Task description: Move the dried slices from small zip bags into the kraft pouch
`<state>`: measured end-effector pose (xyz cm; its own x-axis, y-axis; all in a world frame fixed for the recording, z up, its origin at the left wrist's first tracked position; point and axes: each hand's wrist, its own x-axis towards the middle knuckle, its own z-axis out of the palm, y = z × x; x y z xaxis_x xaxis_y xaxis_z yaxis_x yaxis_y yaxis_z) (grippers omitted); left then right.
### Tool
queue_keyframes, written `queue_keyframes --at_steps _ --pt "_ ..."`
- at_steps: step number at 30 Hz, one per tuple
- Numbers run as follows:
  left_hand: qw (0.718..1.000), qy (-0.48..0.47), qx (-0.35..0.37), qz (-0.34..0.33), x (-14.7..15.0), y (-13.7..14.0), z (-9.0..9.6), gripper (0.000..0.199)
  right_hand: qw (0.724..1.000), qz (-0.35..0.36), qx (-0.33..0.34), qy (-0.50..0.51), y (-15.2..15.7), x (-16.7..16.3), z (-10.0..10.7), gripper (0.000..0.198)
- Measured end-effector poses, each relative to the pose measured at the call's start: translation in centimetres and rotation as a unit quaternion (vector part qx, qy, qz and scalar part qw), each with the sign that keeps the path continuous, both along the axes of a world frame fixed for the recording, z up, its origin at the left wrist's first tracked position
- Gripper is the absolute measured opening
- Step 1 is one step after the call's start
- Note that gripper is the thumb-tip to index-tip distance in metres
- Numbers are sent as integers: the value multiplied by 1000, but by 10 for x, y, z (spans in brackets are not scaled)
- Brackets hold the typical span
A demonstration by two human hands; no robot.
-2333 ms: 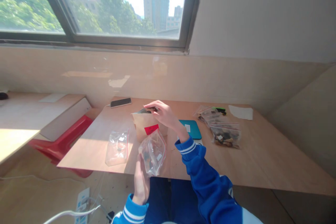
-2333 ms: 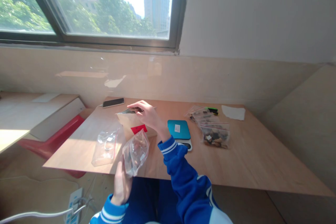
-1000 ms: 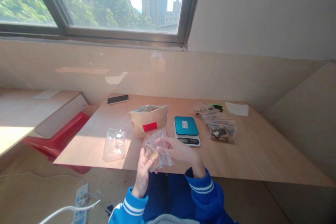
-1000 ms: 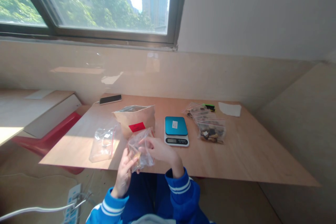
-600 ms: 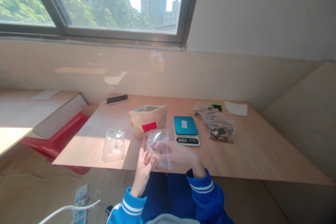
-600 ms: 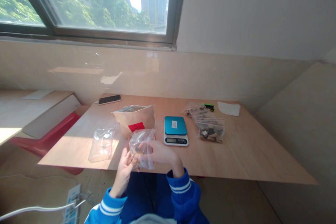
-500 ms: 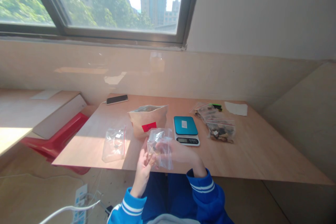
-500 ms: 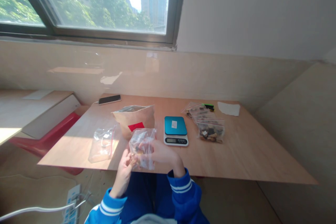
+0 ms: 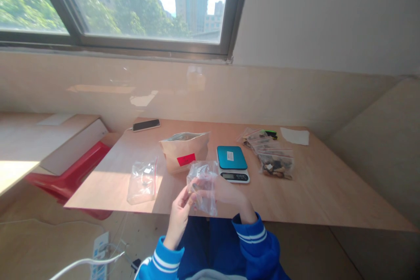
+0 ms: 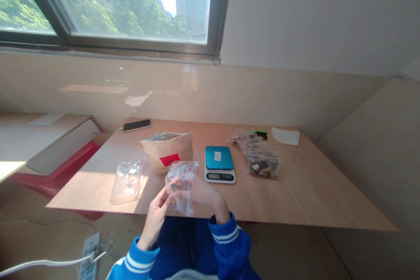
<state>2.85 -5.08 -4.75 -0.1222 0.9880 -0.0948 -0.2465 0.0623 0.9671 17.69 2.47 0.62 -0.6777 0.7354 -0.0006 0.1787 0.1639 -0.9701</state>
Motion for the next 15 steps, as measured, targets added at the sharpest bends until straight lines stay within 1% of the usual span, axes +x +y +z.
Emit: queue_keyframes --at_steps 3,5,8,10,13,15 --pt "1000 6 3 -4 0 -1 3 54 999 -2 -32 25 0 -1 3 17" --pt "1000 -3 5 -1 1 -2 5 56 999 -17 -23 30 0 -2 6 16" --pt "999 -26 2 19 2 -3 6 57 999 -47 8 10 0 -2 10 13" --pt "998 -39 -5 43 1 -3 4 55 997 -74 9 10 0 -1 14 12" --pt "995 -65 -16 78 -3 -2 -3 51 991 -130 5 42 4 3 21 15" --pt "992 -86 -19 94 -8 -1 -7 50 983 -173 20 62 10 6 29 17"
